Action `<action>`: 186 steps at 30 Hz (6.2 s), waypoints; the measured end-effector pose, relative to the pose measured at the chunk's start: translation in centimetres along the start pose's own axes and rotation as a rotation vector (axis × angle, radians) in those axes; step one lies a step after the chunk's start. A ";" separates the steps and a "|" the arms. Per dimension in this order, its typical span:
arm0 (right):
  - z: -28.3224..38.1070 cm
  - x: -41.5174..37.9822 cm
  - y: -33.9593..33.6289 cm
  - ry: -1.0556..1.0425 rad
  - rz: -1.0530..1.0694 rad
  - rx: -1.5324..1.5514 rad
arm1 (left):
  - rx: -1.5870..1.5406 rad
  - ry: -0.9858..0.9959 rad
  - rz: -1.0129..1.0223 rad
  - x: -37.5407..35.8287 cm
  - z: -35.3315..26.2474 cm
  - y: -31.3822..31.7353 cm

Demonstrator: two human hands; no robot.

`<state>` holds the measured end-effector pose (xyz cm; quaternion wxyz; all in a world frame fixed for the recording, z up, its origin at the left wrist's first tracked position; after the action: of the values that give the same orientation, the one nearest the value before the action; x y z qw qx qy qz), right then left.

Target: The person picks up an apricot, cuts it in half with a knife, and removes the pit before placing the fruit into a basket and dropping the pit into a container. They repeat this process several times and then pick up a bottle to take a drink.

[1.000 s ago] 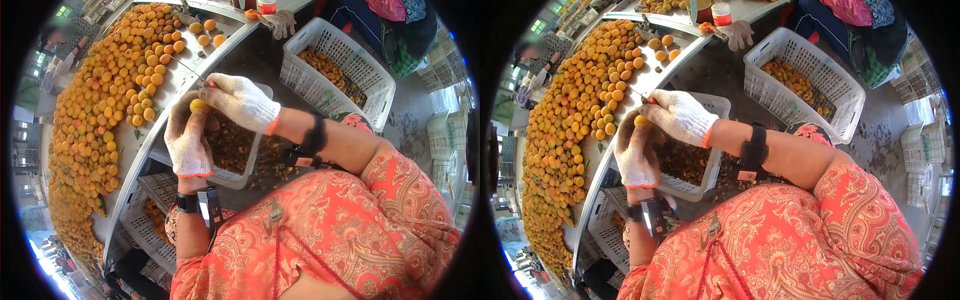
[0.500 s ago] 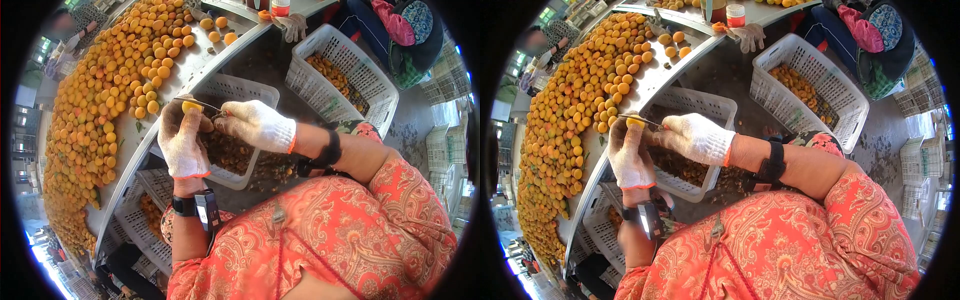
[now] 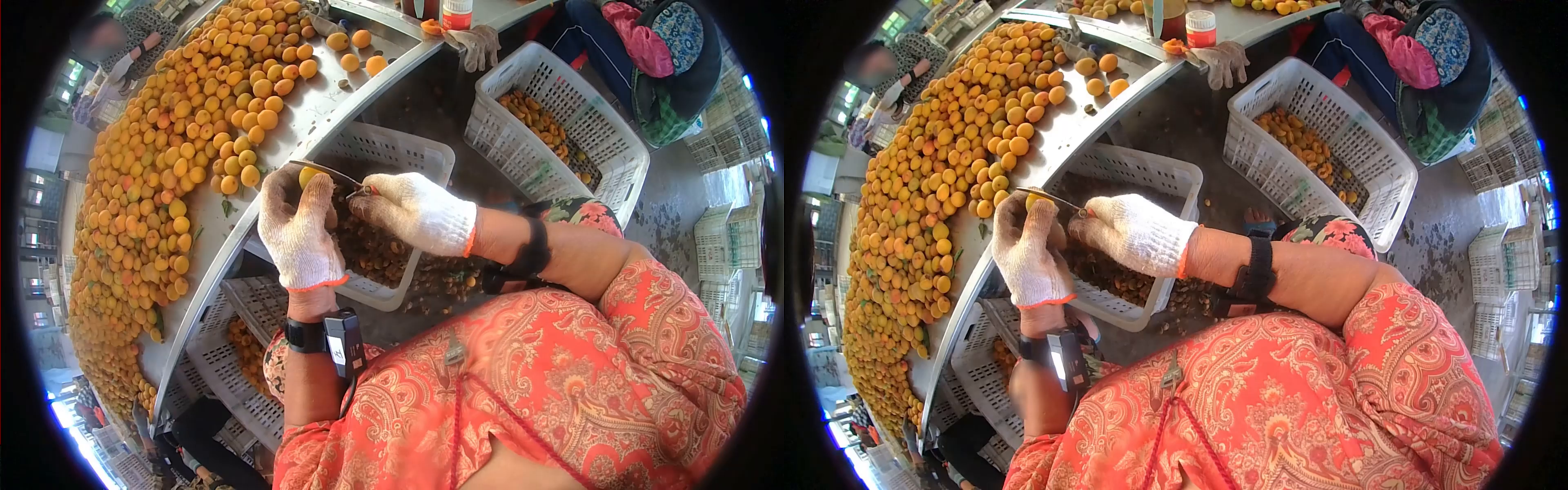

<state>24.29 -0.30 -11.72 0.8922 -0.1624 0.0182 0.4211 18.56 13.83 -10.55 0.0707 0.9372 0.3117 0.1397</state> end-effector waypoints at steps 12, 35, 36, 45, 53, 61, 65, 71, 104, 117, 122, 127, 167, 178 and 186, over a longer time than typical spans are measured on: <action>-1.3 0.7 1.9 0.053 -0.019 0.042 | -0.334 -0.123 -0.094 -1.0 1.6 1.0; -0.3 0.2 0.2 0.191 0.192 0.036 | -0.199 -0.068 0.140 0.7 1.6 -1.3; -0.4 0.1 0.3 0.219 0.244 0.080 | -0.211 -0.081 0.160 0.7 1.5 -1.2; -2.1 0.5 0.9 0.255 0.295 0.268 | -0.281 -0.222 0.116 0.0 1.9 -0.1; -1.3 0.4 2.0 0.253 0.253 0.347 | -0.333 -0.258 0.086 -0.8 3.2 -0.7; -0.4 -0.1 3.1 0.317 0.244 0.538 | -0.415 -0.224 -0.048 -1.2 3.4 0.3; -0.7 0.5 1.8 0.201 0.211 0.345 | -0.197 -0.158 0.117 0.2 2.8 -0.6; -1.8 -0.3 0.7 0.347 0.428 0.272 | -0.250 -0.229 0.322 0.3 1.8 -1.6; 0.5 -0.6 -0.7 0.154 0.353 0.039 | -0.131 -0.252 0.325 1.0 -1.5 -2.8; -1.1 -0.4 1.3 0.337 0.379 0.320 | -0.219 -0.217 0.248 0.3 0.0 -1.6; 1.1 -1.6 0.8 0.394 0.354 0.346 | -0.460 -0.215 0.138 -0.7 1.4 -0.3; -1.8 0.1 1.5 0.291 0.293 0.347 | -0.509 -0.239 0.079 -0.4 1.5 -0.7; -1.9 0.2 2.3 0.314 0.290 0.440 | -0.381 -0.309 -0.010 -1.0 2.2 -0.3; -0.1 0.6 0.8 -0.114 -0.064 -0.179 | -0.354 -0.239 0.138 -0.4 1.3 -1.2; 0.6 -1.5 1.9 0.409 0.468 0.524 | -0.427 -0.170 0.080 -0.9 0.0 -0.2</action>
<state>21.81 -0.06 -11.39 0.7613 -0.0015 0.3386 0.5530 17.72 13.45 -10.78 0.2879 0.9210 0.2305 0.1258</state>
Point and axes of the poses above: each hand's wrist, its own x-axis towards the middle knuckle, its own y-axis out of the palm, z = x × y, the point moved 6 cm from there along x, towards the middle knuckle, and after that the axes turned 10 degrees about y, right-handed, at the moved point
